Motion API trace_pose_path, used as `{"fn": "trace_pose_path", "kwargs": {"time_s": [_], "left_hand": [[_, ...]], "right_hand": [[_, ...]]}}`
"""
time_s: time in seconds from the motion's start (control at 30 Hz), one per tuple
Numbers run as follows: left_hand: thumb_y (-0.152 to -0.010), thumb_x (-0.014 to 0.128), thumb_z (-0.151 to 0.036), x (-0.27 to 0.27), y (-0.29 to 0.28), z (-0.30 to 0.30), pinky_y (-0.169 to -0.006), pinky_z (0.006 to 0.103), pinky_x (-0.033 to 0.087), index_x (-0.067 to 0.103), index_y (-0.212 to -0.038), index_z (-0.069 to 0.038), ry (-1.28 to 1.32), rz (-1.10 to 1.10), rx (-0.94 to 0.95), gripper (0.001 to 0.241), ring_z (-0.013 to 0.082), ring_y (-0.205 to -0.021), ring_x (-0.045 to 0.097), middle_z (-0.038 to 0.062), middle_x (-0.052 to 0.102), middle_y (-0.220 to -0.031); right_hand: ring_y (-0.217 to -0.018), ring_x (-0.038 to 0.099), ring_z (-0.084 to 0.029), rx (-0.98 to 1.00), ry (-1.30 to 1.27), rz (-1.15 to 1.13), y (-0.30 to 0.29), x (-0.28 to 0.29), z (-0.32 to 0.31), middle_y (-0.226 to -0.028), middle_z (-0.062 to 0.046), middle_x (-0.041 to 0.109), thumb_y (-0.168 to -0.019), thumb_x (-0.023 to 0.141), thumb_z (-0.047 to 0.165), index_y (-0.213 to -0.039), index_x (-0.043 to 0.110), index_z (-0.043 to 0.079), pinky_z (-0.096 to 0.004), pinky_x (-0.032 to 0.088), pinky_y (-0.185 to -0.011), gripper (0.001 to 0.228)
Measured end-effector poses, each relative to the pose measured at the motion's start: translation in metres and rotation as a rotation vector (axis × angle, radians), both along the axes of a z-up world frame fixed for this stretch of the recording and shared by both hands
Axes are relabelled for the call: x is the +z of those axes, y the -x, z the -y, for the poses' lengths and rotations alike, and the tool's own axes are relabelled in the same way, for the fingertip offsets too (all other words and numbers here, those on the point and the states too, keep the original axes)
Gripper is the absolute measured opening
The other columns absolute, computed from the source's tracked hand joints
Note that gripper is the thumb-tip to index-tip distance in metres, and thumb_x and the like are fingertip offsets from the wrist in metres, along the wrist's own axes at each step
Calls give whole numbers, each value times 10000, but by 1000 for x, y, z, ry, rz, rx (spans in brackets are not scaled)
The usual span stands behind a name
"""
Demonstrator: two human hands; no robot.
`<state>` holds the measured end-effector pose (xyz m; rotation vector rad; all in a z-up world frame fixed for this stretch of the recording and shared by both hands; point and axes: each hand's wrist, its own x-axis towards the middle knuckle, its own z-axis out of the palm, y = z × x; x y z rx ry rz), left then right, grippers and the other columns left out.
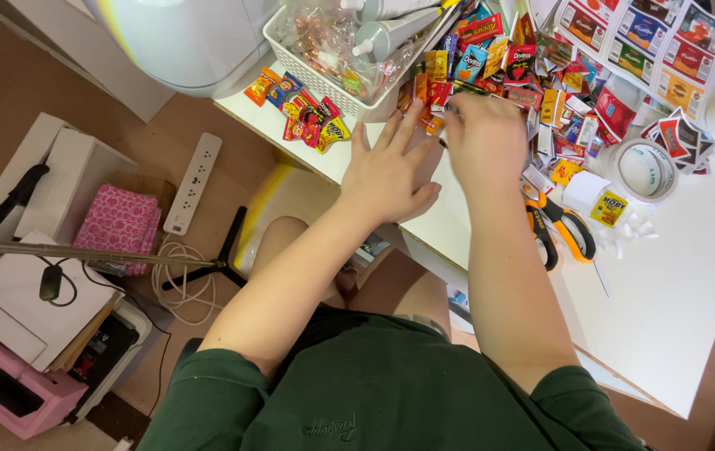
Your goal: The person assembles small candy packages by folding printed wrappers around small cylindrical cores. They use tweezers to adjust the edges and scissors to trim excess material, then place the finished packages on the table.
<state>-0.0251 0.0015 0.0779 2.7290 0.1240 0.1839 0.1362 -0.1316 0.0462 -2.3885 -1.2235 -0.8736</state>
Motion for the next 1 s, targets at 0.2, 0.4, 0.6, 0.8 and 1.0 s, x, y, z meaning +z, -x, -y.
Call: {"fn": "trace_pose_path", "kwargs": {"time_s": [0.2,0.4,0.6,0.8,1.0], "left_hand": [[-882,667,-470,-17,-4,0,-1150,784,189,596,-1434,-180,34,83,3,628,394,-1521,330,172,179,-1682],[-886,690,-425,-30,-6,1,-1169,714,268,633,-1382,-146,55,162,32,572,411,-1490,367,195,219,-1655],[-872,700,-411,-37,-7,3,-1170,649,316,645,-1368,-132,30,236,46,571,416,-1457,395,208,270,-1630],[-873,682,-417,-35,-9,2,-1166,618,330,653,-1352,-132,23,241,45,558,402,-1443,396,205,306,-1615],[-869,675,-411,-37,-10,3,-1171,605,323,654,-1347,-142,18,239,53,549,404,-1434,410,207,311,-1623]], "right_hand": [[-1051,621,-338,-487,18,-25,-5,19,32,-1057,-77,708,-778,904,269,-1056,823,217,-506,513,-840,294],[-1102,644,-480,-695,190,-381,-5,26,31,-1128,-226,713,-919,720,98,-1244,743,169,-615,477,-887,333],[-977,697,-384,-641,90,-168,-10,17,35,-977,-102,757,-972,611,135,-1121,770,272,-556,539,-787,257],[-842,711,-296,-544,-45,37,-16,9,36,-833,-40,720,-819,757,132,-1018,765,268,-388,578,-779,241],[-820,720,-291,-408,-117,22,-14,5,26,-789,-86,709,-848,755,152,-966,755,161,-397,538,-830,118]]}}
